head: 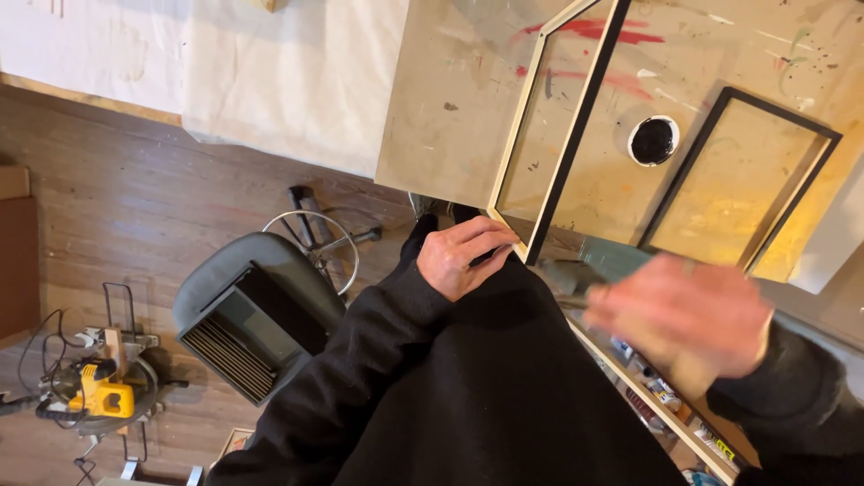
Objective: Painting wooden picture frames with black paint using a foam brush.
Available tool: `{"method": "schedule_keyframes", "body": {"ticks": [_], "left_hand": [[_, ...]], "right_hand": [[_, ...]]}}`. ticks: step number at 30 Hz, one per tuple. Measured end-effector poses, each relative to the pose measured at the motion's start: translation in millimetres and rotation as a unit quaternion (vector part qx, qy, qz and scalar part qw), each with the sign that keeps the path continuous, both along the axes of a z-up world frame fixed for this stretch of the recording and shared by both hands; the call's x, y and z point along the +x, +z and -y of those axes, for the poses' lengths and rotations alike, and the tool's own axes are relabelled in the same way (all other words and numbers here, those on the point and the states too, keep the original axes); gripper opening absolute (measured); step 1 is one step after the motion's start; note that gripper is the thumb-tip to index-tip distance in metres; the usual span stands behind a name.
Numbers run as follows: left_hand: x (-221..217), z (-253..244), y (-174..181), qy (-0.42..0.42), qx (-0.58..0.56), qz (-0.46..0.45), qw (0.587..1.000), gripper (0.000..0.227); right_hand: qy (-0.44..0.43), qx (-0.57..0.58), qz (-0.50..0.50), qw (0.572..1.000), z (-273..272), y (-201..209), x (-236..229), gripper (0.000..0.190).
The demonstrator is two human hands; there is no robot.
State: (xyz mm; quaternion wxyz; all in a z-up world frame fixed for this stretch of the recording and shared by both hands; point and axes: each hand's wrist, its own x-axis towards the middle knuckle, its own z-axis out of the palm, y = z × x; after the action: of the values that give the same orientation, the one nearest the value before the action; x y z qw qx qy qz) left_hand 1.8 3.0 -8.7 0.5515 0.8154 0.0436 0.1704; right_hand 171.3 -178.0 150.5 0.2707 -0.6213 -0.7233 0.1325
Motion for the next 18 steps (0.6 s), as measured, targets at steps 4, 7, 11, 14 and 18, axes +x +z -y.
{"method": "schedule_keyframes", "body": {"ticks": [4,7,11,14,18], "left_hand": [[-4,1,0,0.004,0.001,0.006,1.0,0.02],[-2,-1,0,0.003,0.005,0.008,1.0,0.021],[-1,3,0,0.012,0.007,0.012,1.0,0.022],[-3,3,1,0.018,0.008,0.01,1.0,0.023],[-4,3,3,0.015,0.0,0.012,1.0,0.023]], "right_hand": [[-0.164,-0.004,-0.115,0.98,5,-21,8,0.019],[-0.238,-0.087,-0.223,0.941,-3,-30,6,0.012],[-0.211,-0.096,-0.217,0.948,-10,-48,16,0.01],[-0.197,-0.078,-0.232,0.949,-17,-52,41,0.01],[-0.234,-0.082,-0.166,0.954,-33,-51,87,0.01]]}}
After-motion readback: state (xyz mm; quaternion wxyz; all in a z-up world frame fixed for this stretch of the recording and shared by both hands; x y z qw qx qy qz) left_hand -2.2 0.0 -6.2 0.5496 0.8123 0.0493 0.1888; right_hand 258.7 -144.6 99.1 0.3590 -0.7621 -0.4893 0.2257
